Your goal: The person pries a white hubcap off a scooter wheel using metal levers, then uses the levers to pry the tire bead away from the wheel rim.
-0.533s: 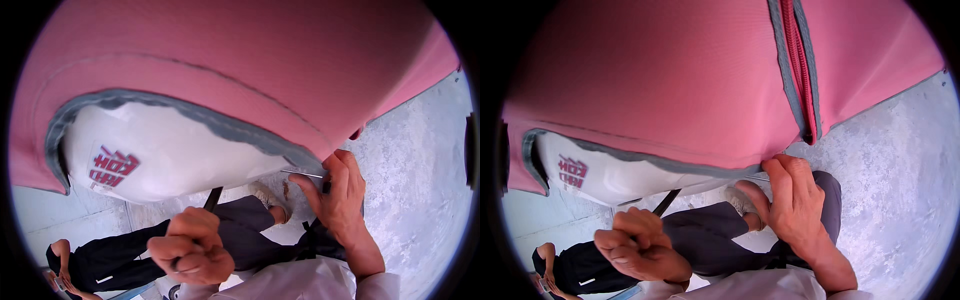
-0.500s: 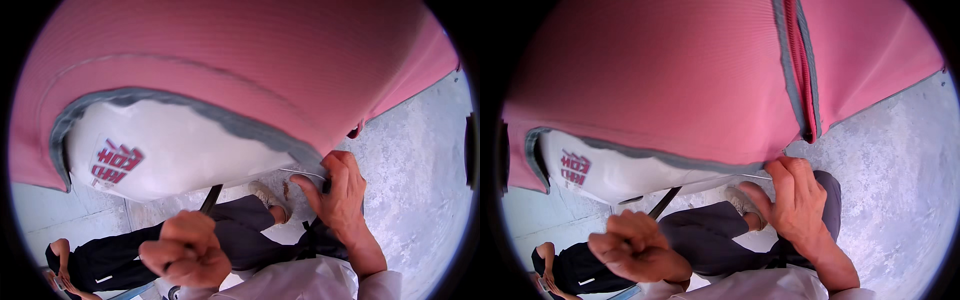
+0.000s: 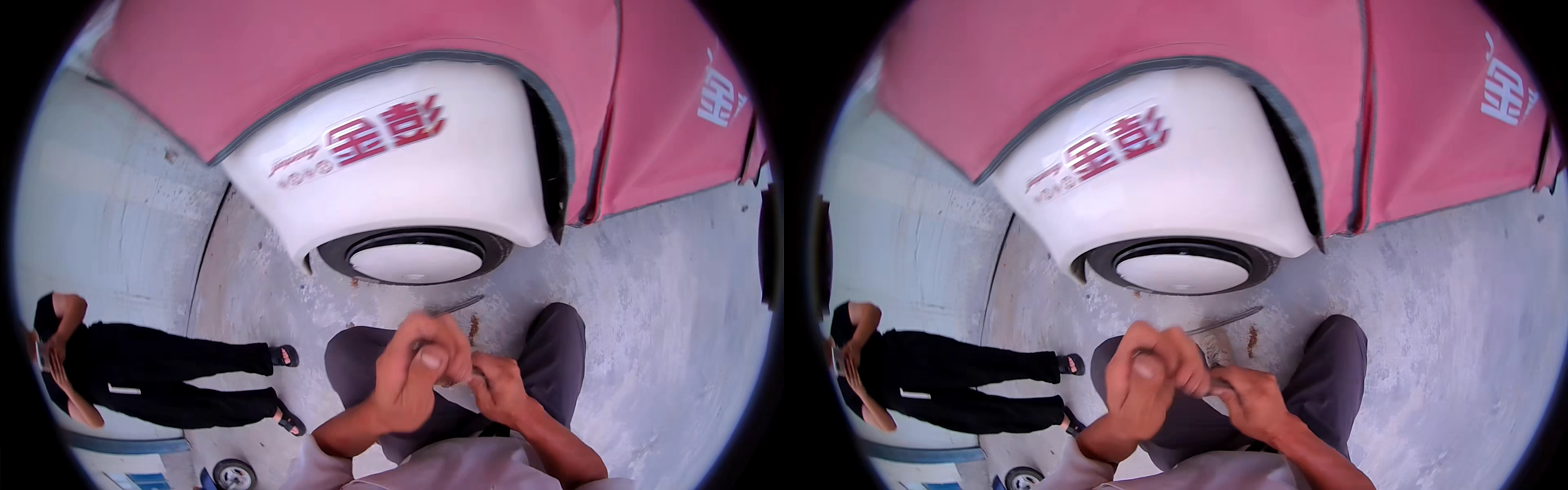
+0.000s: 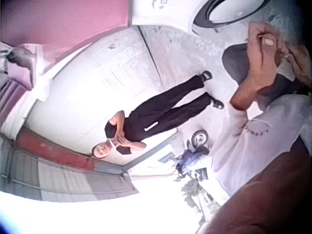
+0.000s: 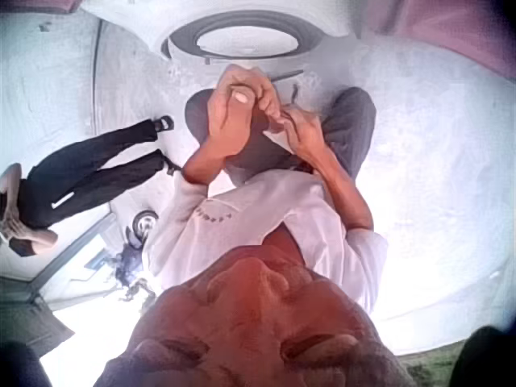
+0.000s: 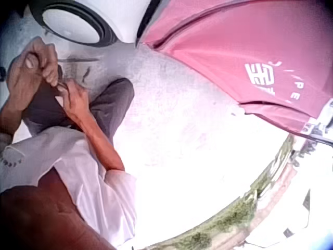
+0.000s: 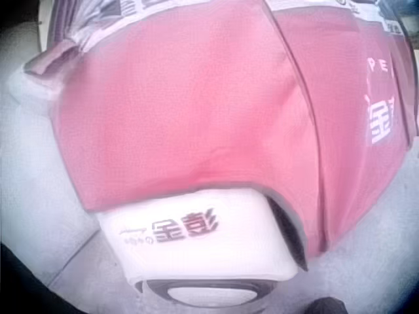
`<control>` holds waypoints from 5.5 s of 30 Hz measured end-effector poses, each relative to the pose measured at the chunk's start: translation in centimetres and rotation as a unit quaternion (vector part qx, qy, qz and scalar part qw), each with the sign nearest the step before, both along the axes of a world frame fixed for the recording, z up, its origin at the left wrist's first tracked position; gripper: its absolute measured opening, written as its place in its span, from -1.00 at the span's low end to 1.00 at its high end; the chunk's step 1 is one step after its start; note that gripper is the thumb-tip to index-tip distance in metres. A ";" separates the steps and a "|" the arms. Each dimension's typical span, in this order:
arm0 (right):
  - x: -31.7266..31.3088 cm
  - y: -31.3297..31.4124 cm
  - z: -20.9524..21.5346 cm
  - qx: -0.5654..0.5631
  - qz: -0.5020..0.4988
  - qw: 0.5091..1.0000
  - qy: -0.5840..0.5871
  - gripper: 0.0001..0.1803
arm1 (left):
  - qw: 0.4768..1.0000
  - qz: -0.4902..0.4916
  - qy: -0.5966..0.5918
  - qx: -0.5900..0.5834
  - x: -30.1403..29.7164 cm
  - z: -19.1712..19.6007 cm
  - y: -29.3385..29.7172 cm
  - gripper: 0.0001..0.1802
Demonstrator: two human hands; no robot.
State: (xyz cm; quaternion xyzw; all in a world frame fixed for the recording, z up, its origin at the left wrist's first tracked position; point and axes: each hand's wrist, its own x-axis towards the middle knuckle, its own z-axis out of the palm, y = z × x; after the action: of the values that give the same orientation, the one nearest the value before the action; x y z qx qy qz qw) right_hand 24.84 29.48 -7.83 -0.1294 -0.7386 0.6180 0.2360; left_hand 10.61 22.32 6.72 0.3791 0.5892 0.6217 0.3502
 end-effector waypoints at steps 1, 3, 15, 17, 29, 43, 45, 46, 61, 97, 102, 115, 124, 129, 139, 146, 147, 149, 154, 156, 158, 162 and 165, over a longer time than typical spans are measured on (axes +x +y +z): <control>0.7 -0.3 -0.6 0.012 0.004 1.000 -0.003 -0.68 | 0.997 0.006 0.059 -0.056 -0.8 -0.9 -0.4 -0.74; 1.9 -0.6 -2.0 -0.068 -0.036 0.975 -0.207 -0.75 | 0.957 0.110 0.237 -0.126 -4.5 -3.0 -3.0 -0.60; 3.5 -2.3 -6.9 -0.207 -0.130 0.944 -0.220 -0.85 | 0.938 0.270 0.207 -0.058 -22.2 -22.3 -8.6 -0.22; 4.3 -2.2 -7.0 -0.099 -0.192 0.968 -0.131 -0.86 | 0.933 0.280 0.210 -0.082 -21.8 -23.4 -7.7 -0.26; 5.5 0.8 -2.1 -0.443 -0.124 0.884 -0.083 -0.68 | 0.917 0.327 -0.229 -0.020 -17.4 -35.7 -7.6 -0.17; 10.0 3.4 3.4 -0.347 -0.034 0.898 -0.268 -0.67 | 0.937 0.024 0.095 -0.336 -14.2 -23.4 -8.8 -0.66; 11.4 3.4 0.9 -0.312 -0.002 0.890 -0.333 -0.69 | 0.927 0.039 0.267 -0.262 -12.6 -15.8 -6.8 -0.66; 11.7 3.3 0.2 -0.235 -0.076 0.916 -0.316 -0.70 | 0.889 0.053 0.420 -0.176 -11.7 -12.8 -5.3 -0.65; 8.3 7.3 -4.1 0.240 -0.171 0.918 -0.264 -0.67 | 0.724 0.012 0.645 -0.246 -7.5 -7.0 4.8 -0.60; 6.0 18.2 -3.6 0.338 0.046 0.899 -0.274 -0.26 | 0.760 0.081 0.610 -0.211 -9.0 -8.3 5.0 -0.71; 7.5 9.8 -4.5 0.265 -0.031 0.924 -0.273 -0.19 | 0.757 0.092 0.610 -0.215 -8.7 -8.5 4.9 -0.74; 6.3 14.9 -0.3 0.335 -0.083 0.921 -0.181 -0.37 | 0.790 0.106 0.585 -0.154 -9.9 -9.3 3.8 -0.78; 0.9 18.7 4.4 0.475 -0.001 0.861 -0.180 -0.41 | 0.802 0.128 0.573 -0.107 -10.4 -9.1 3.0 -0.72; -1.8 19.4 7.5 0.541 0.045 0.820 -0.179 -0.38 | 0.800 0.132 0.579 -0.078 -10.8 -9.0 3.2 -0.73; -2.6 20.5 4.9 0.594 0.079 0.793 -0.113 -0.55 | 0.806 0.111 0.579 -0.056 -11.0 -8.5 3.2 -0.76; -3.4 20.6 1.5 0.656 -0.081 0.748 0.056 -0.81 | 0.805 0.103 0.582 -0.052 -11.4 -8.9 3.6 -0.76; -4.3 20.8 1.4 0.644 -0.151 0.743 0.106 -0.80 | 0.806 0.105 0.581 -0.053 -11.4 -8.8 3.6 -0.76; -4.9 20.5 1.2 0.615 -0.250 0.734 0.142 -0.71 | 0.810 0.106 0.572 -0.075 -11.4 -8.6 3.0 -0.74; -4.9 19.5 1.1 0.590 -0.287 0.751 0.072 -0.73 | 0.816 0.108 0.559 -0.097 -11.3 -8.4 2.8 -0.72; -4.9 19.3 0.8 0.599 -0.285 0.746 0.059 -0.71 | 0.812 0.108 0.564 -0.107 -11.3 -8.8 2.5 -0.72; -4.5 19.6 1.2 0.607 -0.289 0.738 0.056 -0.69 | 0.814 0.108 0.562 -0.097 -11.2 -8.9 3.0 -0.73; -4.3 19.8 1.4 0.608 -0.298 0.734 0.058 -0.62 | 0.807 0.104 0.573 -0.098 -10.9 -8.7 3.4 -0.75; -5.7 20.5 0.8 0.609 -0.334 0.710 0.118 -0.59 | 0.816 0.109 0.560 -0.092 -11.0 -8.8 3.7 -0.78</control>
State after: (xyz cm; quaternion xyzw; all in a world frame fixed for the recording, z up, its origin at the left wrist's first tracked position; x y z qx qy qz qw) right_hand 19.11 49.95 -7.06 -0.1225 -0.8294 -0.0747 0.5399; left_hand -0.35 26.05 -2.06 0.5611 0.7755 0.2791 -0.0772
